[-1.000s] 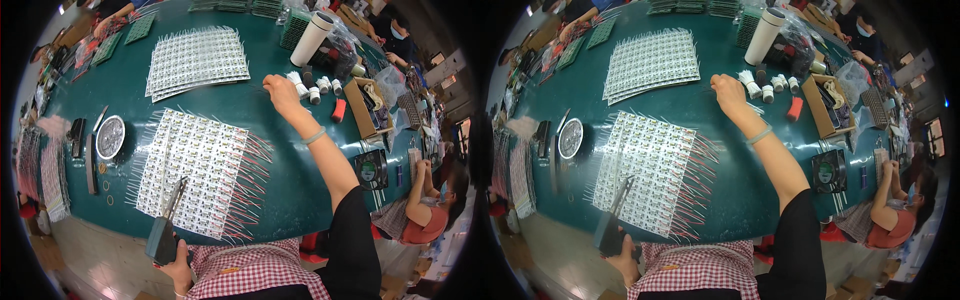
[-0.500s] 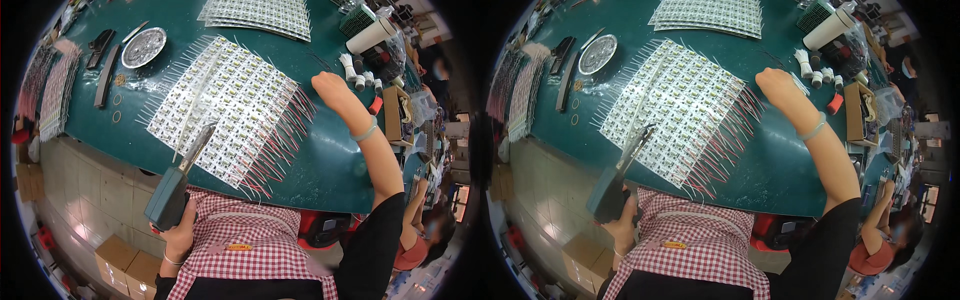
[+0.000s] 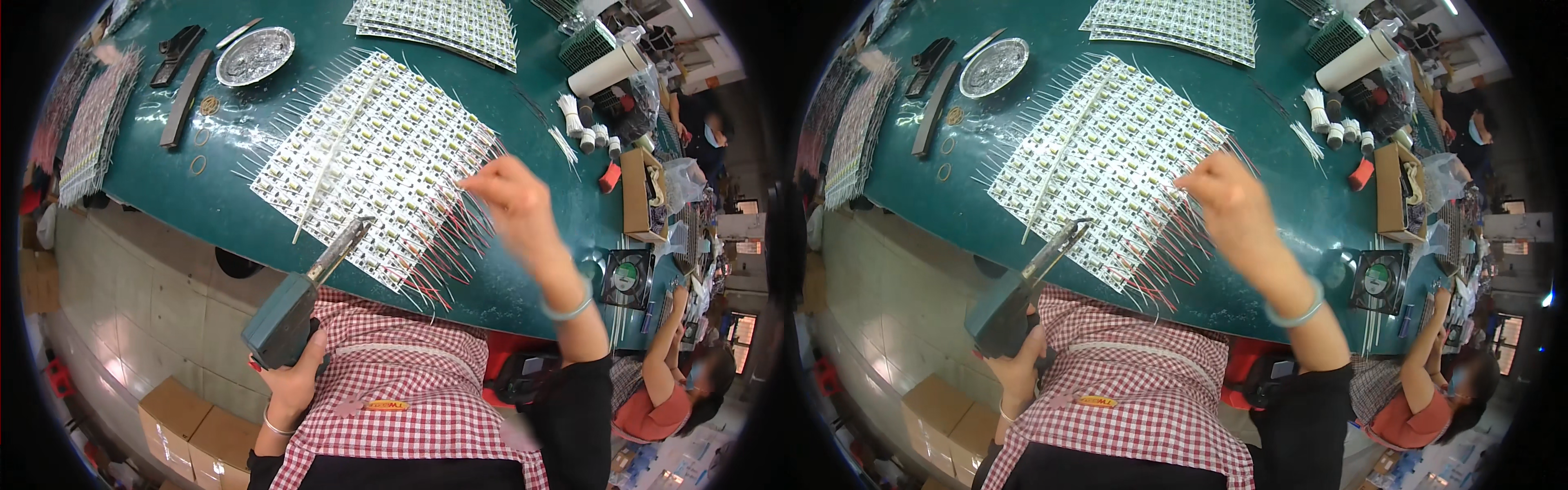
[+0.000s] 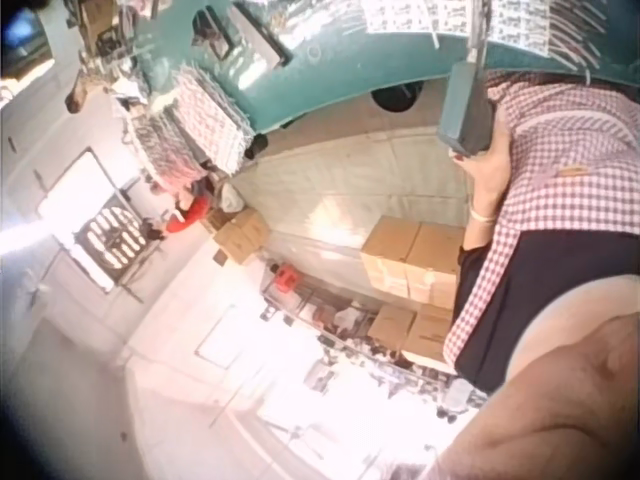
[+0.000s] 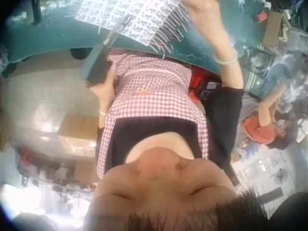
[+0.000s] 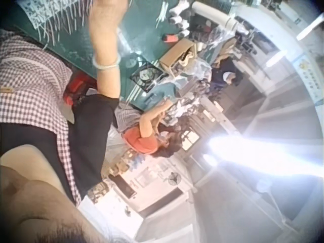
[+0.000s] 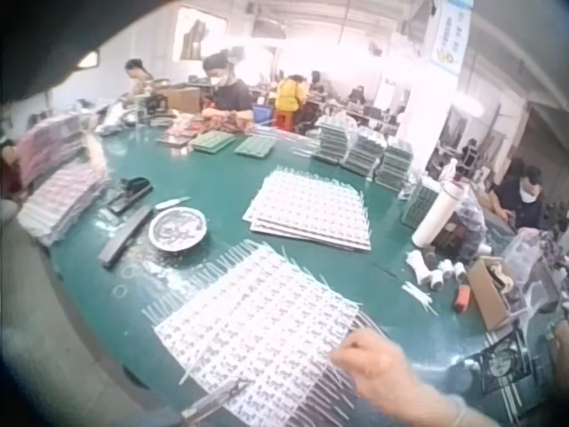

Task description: The person uses a soldering iron to attach wires to a grid of LED modules on a green workbench. They repeatedly pick up wires, position them on the LED contacts, and apply the soldering iron to secure the connections. The person also uses a wooden stick to adjust the wires on the board.

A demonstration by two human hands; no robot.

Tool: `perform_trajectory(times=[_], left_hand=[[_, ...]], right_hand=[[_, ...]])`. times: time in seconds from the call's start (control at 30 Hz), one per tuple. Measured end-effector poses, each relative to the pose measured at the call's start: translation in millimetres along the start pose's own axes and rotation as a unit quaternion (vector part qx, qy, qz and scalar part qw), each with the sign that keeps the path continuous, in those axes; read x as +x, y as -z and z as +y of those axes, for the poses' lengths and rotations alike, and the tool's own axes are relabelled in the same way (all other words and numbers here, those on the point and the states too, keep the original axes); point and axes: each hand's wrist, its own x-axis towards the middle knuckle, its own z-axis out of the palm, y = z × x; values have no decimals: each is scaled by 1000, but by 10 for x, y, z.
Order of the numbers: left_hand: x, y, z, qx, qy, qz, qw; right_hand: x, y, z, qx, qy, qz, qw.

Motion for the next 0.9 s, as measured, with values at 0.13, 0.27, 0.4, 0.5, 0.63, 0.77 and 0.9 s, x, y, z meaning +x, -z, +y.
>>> perform_trajectory(times=[0.13,0.27,0.4,0.5,0.63,0.77,0.9], left_hand=[[-34,155,-77,18,32,-20,999],[-101,195,0,21,78,-19,997],[-116,256,-97,65,35,-26,997],[-134,277,-83,89,24,-48,995],[-113,262,-49,156,-60,-80,983],[-63,233,49,233,-89,-127,960],[-74,234,33,227,-86,-142,960]], right_hand=[[-301,-430,-409,94,-11,23,995],[-518,-727,-613,115,-39,63,991],[-643,-882,-735,80,-46,83,992],[-679,-919,-784,61,-39,100,992],[-697,-935,-810,51,-46,109,992],[-731,-944,-821,27,-42,110,993],[-741,-957,-817,8,-34,110,993]])
